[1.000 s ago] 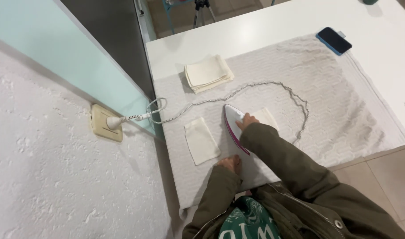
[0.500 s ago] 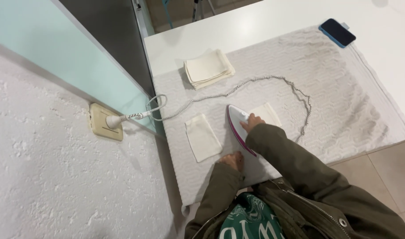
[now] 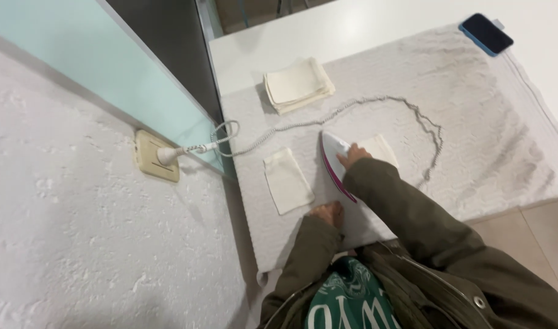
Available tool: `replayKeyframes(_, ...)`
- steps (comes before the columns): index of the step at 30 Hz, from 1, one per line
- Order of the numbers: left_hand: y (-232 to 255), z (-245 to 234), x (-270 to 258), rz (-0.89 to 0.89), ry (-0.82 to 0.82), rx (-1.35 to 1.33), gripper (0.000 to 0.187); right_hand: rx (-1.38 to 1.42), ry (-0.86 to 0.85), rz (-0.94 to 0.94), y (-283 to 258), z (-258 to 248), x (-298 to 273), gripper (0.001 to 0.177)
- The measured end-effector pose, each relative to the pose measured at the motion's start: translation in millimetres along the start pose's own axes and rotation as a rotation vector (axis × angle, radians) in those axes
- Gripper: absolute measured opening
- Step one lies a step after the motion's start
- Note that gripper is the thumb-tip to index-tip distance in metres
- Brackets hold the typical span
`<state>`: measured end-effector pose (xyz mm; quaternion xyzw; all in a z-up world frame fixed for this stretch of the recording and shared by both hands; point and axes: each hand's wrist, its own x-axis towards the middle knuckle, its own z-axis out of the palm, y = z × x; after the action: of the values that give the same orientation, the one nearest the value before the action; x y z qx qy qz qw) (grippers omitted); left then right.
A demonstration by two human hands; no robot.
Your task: Ironing small white rectangular fabric pieces on a padded table.
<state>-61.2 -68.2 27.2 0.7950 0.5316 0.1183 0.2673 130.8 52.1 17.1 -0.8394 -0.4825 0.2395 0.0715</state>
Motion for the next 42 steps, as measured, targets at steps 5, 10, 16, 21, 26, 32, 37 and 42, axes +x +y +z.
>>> replayKeyframes(5,-8.4,14.9,0.3,0.007,-0.048,0.102,0.017,-0.006,-0.058,0.003,5.8,-1.4,-12.1,0.061)
replayKeyframes(10,-13.2,27.1,1.4,0.076,-0.033,0.125,0.016,0.018,-0.052,0.009,-1.5,-5.1,-3.1,0.057)
replayKeyframes(16,1.9,-5.2,-2.9,0.028,-0.063,0.112,0.017,-0.040,-0.049,0.013,6.2,2.0,-3.7,0.062)
replayKeyframes(21,-10.2,16.8,0.3,0.032,-0.009,0.074,0.019,0.052,-0.017,0.027,1.7,-2.0,-12.9,0.058)
replayKeyframes(26,-17.3,34.6,-1.3,0.063,0.003,0.115,0.017,0.019,-0.041,-0.004,4.6,-1.5,-3.6,0.058)
replayKeyframes(32,-25.9,34.9,4.7,0.087,0.019,0.108,0.016,0.034,-0.032,0.007,10.6,6.6,3.0,0.059)
replayKeyframes(37,-10.2,17.2,-2.0,0.043,-0.083,0.077,0.014,-0.031,0.013,0.006,10.5,4.6,7.5,0.060)
replayKeyframes(42,-19.4,20.9,-3.0,0.140,0.020,0.071,0.009,-0.008,-0.045,0.001,20.7,-3.5,-4.2,0.060)
